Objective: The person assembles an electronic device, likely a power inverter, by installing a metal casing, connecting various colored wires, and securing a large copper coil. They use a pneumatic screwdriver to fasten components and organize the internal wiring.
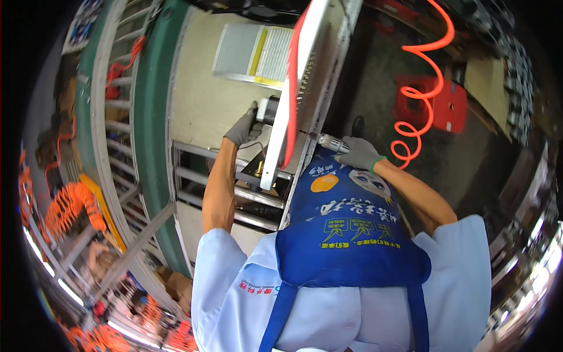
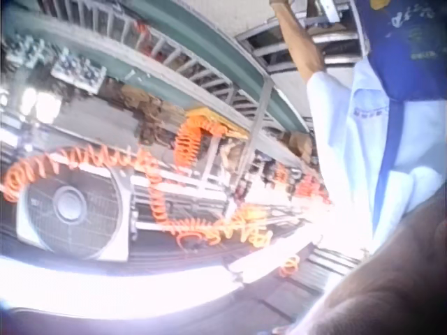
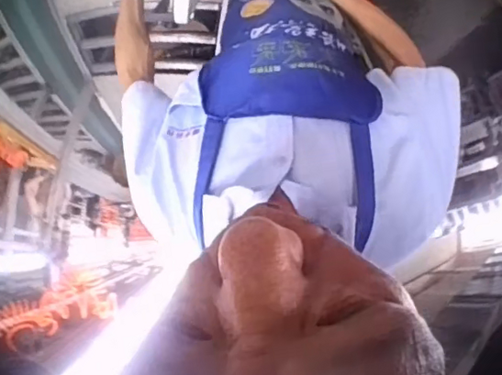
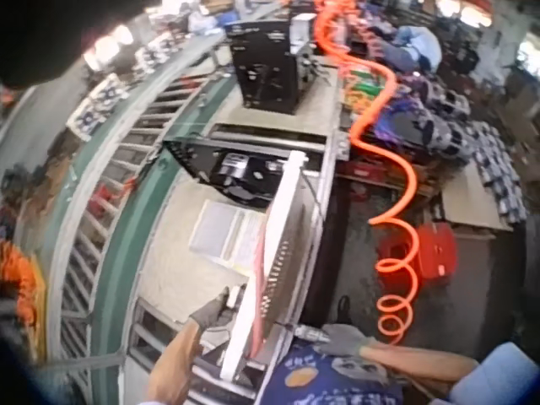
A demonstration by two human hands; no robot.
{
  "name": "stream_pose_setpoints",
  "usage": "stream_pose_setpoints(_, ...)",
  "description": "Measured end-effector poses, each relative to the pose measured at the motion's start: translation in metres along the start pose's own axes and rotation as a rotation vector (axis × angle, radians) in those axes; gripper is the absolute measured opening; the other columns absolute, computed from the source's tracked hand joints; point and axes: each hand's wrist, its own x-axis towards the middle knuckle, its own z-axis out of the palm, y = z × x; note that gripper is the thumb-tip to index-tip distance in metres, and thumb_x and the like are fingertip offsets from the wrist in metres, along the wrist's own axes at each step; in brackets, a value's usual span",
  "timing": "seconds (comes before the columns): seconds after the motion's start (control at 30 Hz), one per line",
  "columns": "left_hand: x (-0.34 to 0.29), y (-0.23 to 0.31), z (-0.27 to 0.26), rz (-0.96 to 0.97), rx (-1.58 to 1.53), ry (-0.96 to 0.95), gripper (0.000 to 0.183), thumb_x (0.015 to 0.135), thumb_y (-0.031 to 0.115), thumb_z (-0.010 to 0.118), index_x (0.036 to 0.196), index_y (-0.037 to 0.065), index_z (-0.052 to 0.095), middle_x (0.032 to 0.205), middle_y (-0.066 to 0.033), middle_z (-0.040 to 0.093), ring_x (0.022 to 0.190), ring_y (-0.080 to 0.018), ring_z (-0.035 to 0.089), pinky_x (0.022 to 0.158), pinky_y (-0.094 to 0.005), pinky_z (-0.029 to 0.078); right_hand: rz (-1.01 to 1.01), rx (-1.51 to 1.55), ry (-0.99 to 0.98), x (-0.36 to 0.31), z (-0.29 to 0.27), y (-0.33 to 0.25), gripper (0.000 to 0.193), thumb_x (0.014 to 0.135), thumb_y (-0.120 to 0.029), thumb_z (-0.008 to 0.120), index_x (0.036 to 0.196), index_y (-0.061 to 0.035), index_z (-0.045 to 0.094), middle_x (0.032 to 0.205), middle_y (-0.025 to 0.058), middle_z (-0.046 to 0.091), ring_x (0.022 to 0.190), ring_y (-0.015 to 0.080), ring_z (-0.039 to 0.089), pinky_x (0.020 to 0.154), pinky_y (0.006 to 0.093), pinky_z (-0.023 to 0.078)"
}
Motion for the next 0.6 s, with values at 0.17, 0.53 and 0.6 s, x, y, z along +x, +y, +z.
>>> stream_pose_setpoints(0.17,-0.009,0.018,0.049,0.088,0.157,0.228,0.052,0.102,0.066,0.037,0.095,0.021,0.061,0.053,0.0092,0.038,0.038,-0.004,0.027,0.036,-0.0208,0.018,-0.01,-0.015,0.043,0.006,0.008,0.017,0.057,0.078,-0.05,0.073,0.11,-0.0041,0.061,0.108,0.021,0.068,0.103,0.0392,0.067,0.089,0.0473,0.052)
stream_pose_setpoints(0.53,0.007,-0.002,0.021,0.206,0.099,0.227,0.05,0.102,0.06,0.04,0.091,0.017,0.061,0.055,0.0069,0.044,0.04,-0.0048,0.033,0.037,-0.0223,0.023,-0.056,-0.03,0.033,0.022,0.014,0.034,0.059,0.079,-0.049,0.072,0.116,-0.0042,0.062,0.107,0.0211,0.068,0.103,0.0388,0.067,0.09,0.0481,0.053)
stream_pose_setpoints(0.6,0.002,-0.002,0.029,0.206,0.101,0.248,0.048,0.102,0.058,0.04,0.093,0.016,0.061,0.057,0.0059,0.045,0.042,-0.0056,0.034,0.039,-0.023,0.025,-0.046,-0.011,0.016,0.023,0.015,0.036,0.059,0.079,-0.049,0.072,0.117,-0.0043,0.061,0.107,0.0214,0.067,0.104,0.0393,0.066,0.092,0.048,0.052)
